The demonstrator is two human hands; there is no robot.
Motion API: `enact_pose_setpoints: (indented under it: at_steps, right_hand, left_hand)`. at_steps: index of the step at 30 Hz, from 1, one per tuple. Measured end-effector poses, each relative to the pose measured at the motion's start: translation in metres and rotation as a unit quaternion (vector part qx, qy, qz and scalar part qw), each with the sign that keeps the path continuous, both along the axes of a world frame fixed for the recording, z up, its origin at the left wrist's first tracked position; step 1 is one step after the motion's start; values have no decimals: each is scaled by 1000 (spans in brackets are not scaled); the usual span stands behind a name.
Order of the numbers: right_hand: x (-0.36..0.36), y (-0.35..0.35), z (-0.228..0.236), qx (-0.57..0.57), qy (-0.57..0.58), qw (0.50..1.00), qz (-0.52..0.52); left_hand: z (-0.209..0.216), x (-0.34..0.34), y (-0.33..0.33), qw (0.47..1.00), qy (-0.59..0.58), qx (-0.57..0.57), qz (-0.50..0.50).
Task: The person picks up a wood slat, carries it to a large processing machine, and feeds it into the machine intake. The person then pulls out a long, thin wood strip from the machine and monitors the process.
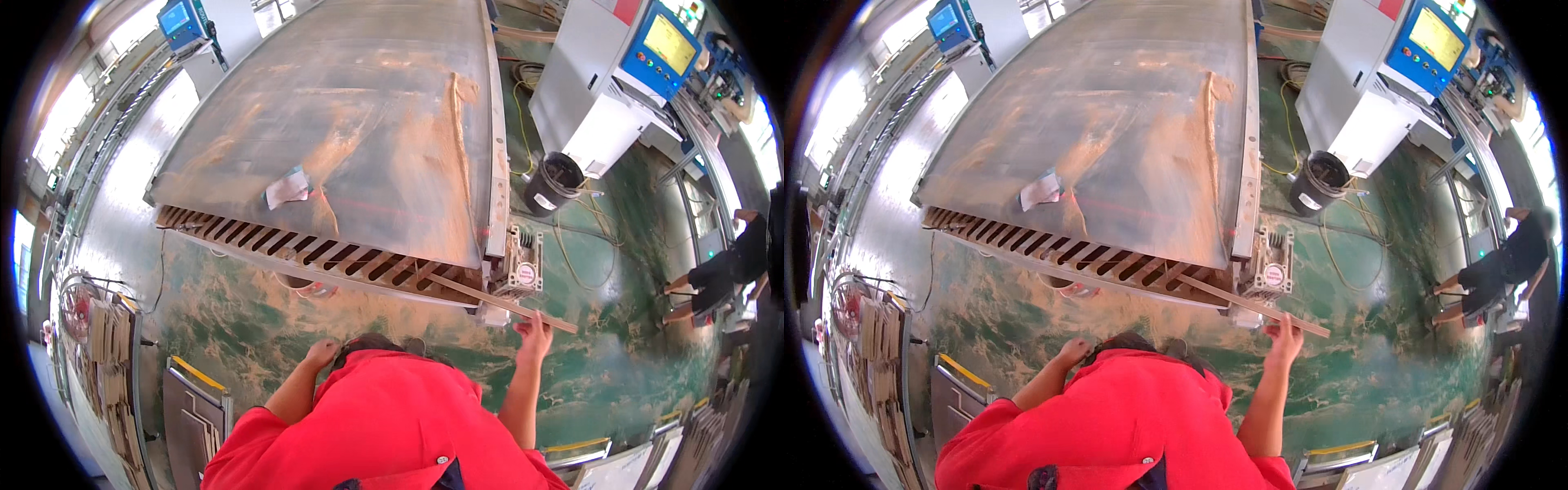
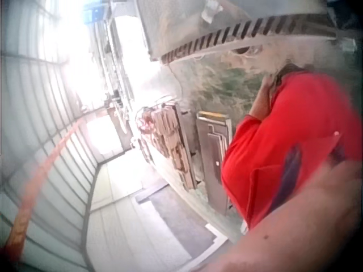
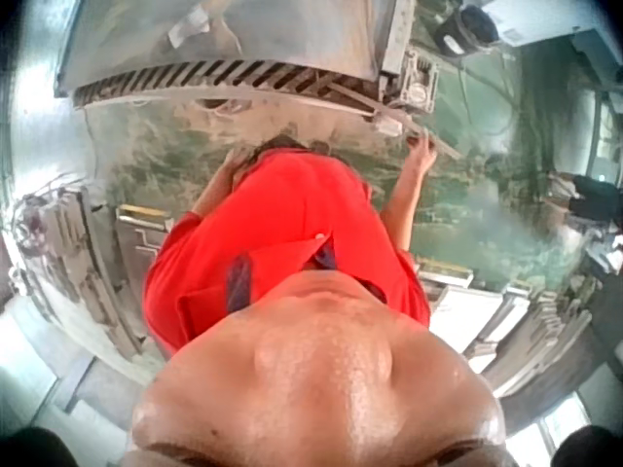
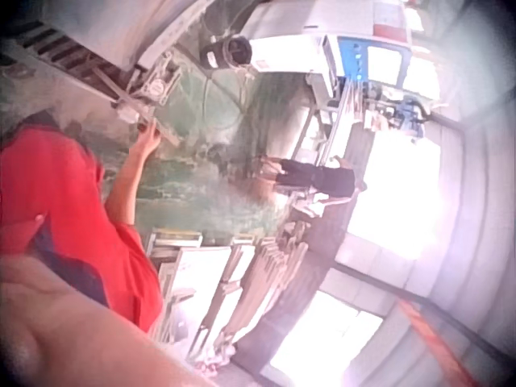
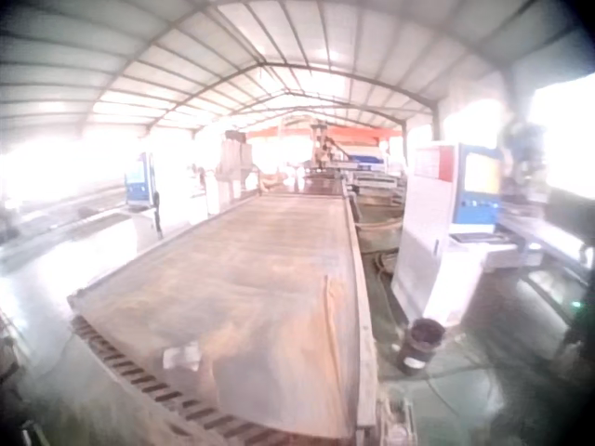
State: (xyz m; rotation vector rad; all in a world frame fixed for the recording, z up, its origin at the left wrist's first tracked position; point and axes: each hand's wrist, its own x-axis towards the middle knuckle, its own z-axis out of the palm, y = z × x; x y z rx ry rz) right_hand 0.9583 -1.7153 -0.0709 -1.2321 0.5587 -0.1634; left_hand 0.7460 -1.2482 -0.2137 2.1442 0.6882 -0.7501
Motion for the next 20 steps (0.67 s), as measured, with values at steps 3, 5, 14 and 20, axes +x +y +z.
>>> enact_pose_setpoints:
  at_steps: [3, 5, 14, 20]
  right_hand:
    - [-1, 5, -2, -13, -54, 998, -40]
    - [5, -27, 10, -36, -77, 991, -107]
    - [-82, -177, 150, -142, -220, 931, -254]
    - [-96, -97, 172, -91, -204, 943, -248]
  left_hand:
    - [13, 8, -6, 992, -89, -1, 89]
    - [7, 8, -5, 990, -101, -19, 98]
    - [-29, -49, 61, 998, -13, -33, 55]
    - [53, 17, 105, 943, -242, -65, 218]
